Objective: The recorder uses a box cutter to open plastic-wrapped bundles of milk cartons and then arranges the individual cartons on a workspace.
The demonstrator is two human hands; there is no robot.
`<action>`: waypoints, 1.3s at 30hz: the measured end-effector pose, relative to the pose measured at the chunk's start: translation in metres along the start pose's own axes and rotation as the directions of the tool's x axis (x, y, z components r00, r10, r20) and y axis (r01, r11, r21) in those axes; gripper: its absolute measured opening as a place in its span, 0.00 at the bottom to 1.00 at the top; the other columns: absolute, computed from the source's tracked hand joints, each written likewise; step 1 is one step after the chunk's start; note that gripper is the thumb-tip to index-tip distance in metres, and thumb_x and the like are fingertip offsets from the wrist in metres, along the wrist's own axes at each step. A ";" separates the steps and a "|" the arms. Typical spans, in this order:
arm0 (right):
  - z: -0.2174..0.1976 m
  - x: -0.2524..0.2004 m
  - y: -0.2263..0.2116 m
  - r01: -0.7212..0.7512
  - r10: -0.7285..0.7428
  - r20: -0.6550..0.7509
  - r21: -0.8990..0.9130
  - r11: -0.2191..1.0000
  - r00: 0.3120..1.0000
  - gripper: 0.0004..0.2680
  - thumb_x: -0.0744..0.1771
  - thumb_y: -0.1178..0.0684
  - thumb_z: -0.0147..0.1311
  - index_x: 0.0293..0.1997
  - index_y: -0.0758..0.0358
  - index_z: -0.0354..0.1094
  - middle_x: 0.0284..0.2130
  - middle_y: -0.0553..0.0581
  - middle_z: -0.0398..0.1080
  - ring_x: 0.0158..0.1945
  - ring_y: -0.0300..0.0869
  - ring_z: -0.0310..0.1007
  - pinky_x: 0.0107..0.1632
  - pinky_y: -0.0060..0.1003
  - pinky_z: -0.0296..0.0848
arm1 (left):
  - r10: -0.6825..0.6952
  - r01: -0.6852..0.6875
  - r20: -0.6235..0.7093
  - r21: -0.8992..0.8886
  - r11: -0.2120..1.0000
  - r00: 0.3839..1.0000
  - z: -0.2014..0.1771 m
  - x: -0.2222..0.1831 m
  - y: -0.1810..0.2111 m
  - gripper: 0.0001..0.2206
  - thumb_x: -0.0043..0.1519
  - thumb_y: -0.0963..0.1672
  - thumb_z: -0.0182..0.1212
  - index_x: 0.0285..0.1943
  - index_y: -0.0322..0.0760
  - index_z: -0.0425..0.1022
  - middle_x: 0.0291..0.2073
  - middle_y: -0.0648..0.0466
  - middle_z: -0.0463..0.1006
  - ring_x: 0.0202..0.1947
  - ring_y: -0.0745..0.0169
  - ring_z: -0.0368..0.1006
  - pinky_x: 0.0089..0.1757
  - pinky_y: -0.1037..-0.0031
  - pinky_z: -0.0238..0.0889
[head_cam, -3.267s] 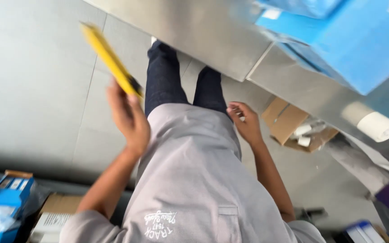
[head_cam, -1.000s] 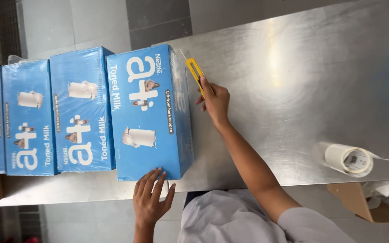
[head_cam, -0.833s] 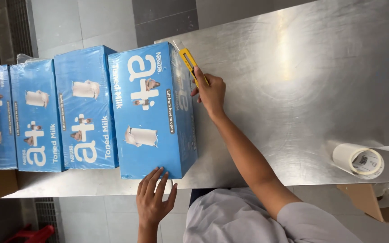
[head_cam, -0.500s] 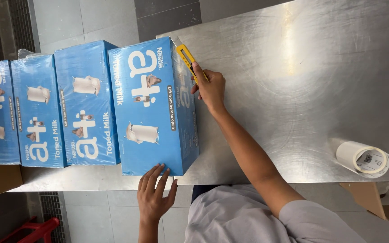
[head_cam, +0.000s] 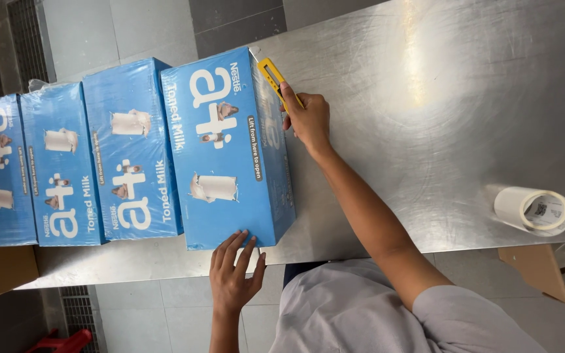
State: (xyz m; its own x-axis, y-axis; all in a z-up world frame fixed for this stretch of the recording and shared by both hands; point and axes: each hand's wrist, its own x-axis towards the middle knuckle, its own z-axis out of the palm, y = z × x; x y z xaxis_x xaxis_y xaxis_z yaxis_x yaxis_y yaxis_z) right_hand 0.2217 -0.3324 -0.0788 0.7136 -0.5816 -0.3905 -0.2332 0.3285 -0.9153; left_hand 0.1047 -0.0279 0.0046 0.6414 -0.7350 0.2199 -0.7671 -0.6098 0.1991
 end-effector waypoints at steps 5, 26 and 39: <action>0.001 -0.004 -0.003 -0.008 0.007 -0.016 -0.034 0.999 1.000 0.23 0.68 0.34 0.52 0.22 0.66 0.73 0.11 0.50 0.66 0.13 0.33 0.70 0.13 0.27 0.58 | 0.036 -0.036 0.000 -0.047 0.998 0.999 -0.005 0.002 -0.003 0.15 0.54 0.42 0.71 0.51 0.34 0.80 0.53 0.48 0.79 0.56 0.49 0.74 0.51 0.60 0.68; 0.006 -0.009 0.023 0.040 -0.038 0.022 -0.124 0.991 0.999 0.23 0.69 0.34 0.52 0.21 0.64 0.72 0.12 0.51 0.67 0.13 0.31 0.67 0.15 0.26 0.59 | 0.160 -0.158 0.002 -0.146 0.977 0.987 -0.003 -0.003 -0.031 0.16 0.55 0.41 0.71 0.52 0.36 0.81 0.55 0.50 0.78 0.55 0.50 0.74 0.50 0.62 0.67; -0.019 -0.048 0.025 -0.061 0.065 0.130 -0.035 0.998 0.989 0.18 0.68 0.37 0.54 0.27 0.63 0.74 0.15 0.50 0.70 0.14 0.30 0.66 0.15 0.26 0.58 | 0.223 -0.222 -0.014 -0.178 0.959 0.975 -0.004 0.003 -0.040 0.14 0.55 0.40 0.71 0.50 0.35 0.81 0.53 0.50 0.80 0.53 0.51 0.75 0.49 0.64 0.68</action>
State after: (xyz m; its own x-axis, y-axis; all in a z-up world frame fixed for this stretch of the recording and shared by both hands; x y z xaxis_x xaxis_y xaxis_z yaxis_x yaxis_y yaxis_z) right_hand 0.1693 -0.3107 -0.0846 0.7768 -0.4570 -0.4332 -0.2995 0.3371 -0.8926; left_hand 0.1377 -0.0043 0.0011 0.4546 -0.8481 0.2722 -0.8755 -0.3693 0.3117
